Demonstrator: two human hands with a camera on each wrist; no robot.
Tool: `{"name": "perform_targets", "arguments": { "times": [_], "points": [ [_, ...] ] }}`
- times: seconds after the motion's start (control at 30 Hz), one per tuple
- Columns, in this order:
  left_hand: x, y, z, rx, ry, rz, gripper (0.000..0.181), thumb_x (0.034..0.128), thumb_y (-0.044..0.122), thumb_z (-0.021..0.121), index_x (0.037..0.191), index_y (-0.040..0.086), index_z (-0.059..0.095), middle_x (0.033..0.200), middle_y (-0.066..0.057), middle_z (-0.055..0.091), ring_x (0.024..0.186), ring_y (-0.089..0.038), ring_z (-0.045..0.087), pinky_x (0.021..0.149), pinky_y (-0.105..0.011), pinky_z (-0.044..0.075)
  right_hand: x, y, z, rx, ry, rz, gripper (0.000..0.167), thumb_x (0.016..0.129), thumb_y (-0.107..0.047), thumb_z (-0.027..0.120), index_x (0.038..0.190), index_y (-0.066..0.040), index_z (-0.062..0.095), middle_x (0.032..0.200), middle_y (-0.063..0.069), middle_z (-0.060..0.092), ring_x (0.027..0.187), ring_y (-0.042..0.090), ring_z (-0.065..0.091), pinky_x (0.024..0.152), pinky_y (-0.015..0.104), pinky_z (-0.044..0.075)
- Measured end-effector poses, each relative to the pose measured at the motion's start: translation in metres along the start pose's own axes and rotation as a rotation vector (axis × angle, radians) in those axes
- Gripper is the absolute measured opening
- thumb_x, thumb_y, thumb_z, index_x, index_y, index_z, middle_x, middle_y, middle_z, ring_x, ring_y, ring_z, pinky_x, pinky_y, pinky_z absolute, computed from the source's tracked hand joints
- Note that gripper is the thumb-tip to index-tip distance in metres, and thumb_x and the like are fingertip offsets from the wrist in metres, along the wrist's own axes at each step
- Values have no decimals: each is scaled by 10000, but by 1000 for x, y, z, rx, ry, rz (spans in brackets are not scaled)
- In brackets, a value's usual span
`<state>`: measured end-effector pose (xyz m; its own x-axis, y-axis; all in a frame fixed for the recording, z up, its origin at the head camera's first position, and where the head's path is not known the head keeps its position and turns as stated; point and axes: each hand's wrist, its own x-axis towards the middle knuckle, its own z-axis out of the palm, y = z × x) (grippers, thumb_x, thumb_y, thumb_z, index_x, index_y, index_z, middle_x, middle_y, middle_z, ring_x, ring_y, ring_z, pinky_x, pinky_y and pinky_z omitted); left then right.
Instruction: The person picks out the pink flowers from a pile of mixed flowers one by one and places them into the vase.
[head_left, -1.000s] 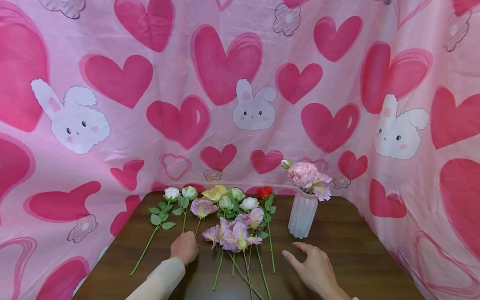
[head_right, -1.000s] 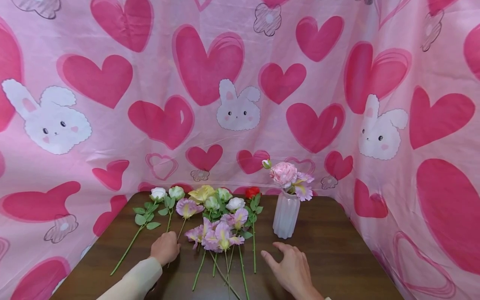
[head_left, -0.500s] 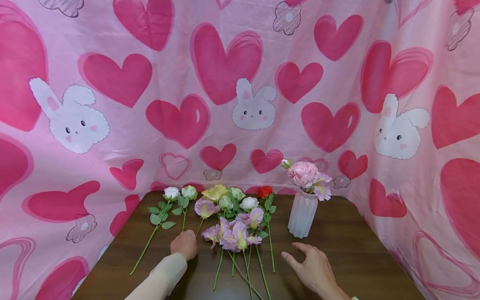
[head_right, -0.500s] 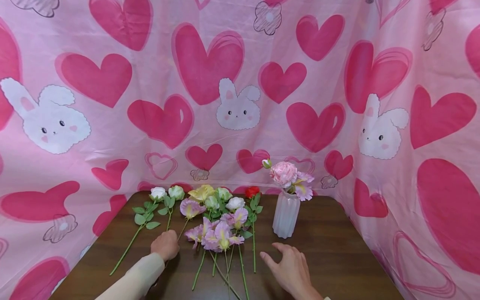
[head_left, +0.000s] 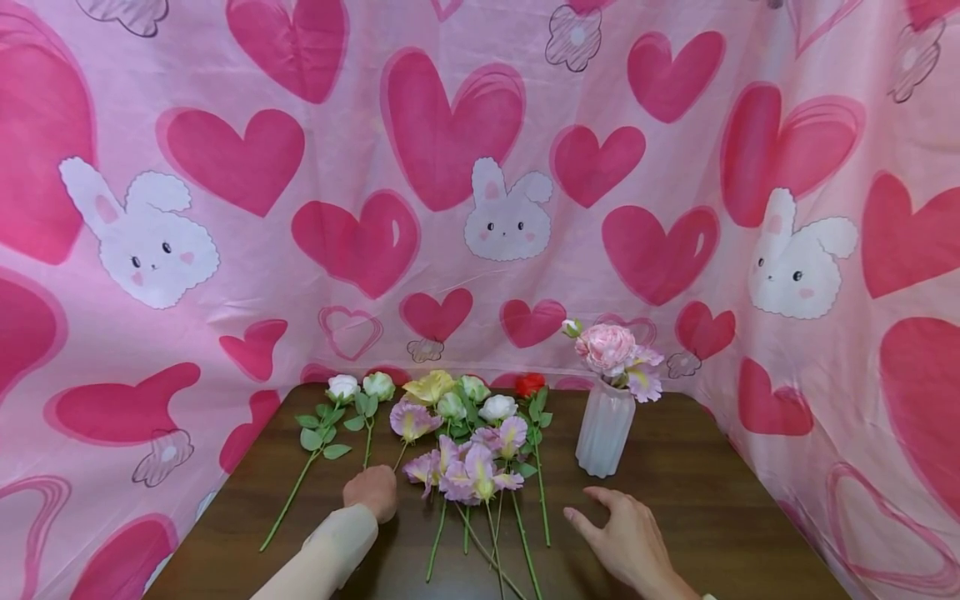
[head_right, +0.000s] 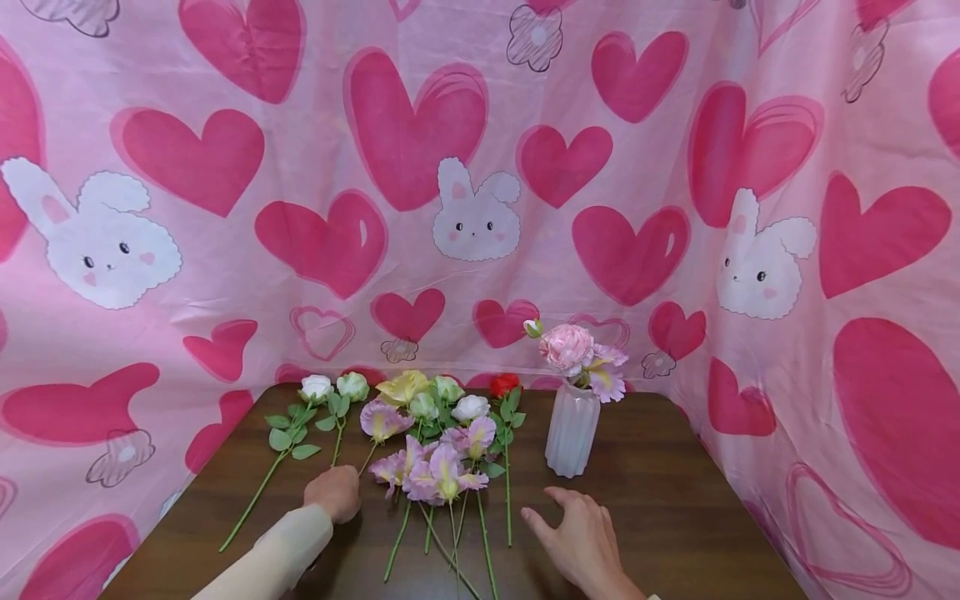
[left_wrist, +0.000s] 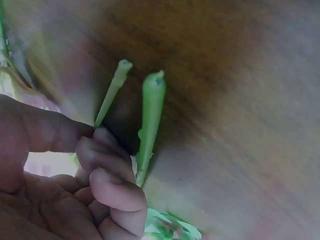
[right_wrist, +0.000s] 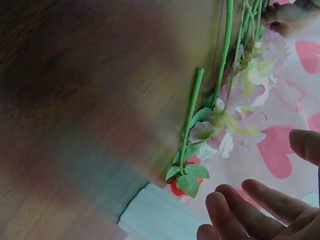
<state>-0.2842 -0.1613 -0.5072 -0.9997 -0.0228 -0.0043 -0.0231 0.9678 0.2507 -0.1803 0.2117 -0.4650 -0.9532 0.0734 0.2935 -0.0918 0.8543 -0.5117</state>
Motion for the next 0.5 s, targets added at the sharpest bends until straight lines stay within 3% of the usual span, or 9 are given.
{"name": "perform_targets", "arguments": {
  "times": [0.17,0.5],
  "points": [
    [-3,-3,0,-10,-15,14,168,895,37,679,730,65,664,837,-119,703,776,-339,687,696,-525,562,-1,0,1,-8,-6,-8,509,861,-523,785,1157,-109,763,1138,61,751,1091,346,680,928,551,501],
    [-6,-10,-9,-132,-49,11,206,884,-4,652,700,68,592,757,-81,629,684,-246,575,618,-452,490,-1,1,5,-5,6,-14,473,864,-483,796,1151,-108,766,1134,56,752,1095,342,681,927,542,505]
  ]
}}
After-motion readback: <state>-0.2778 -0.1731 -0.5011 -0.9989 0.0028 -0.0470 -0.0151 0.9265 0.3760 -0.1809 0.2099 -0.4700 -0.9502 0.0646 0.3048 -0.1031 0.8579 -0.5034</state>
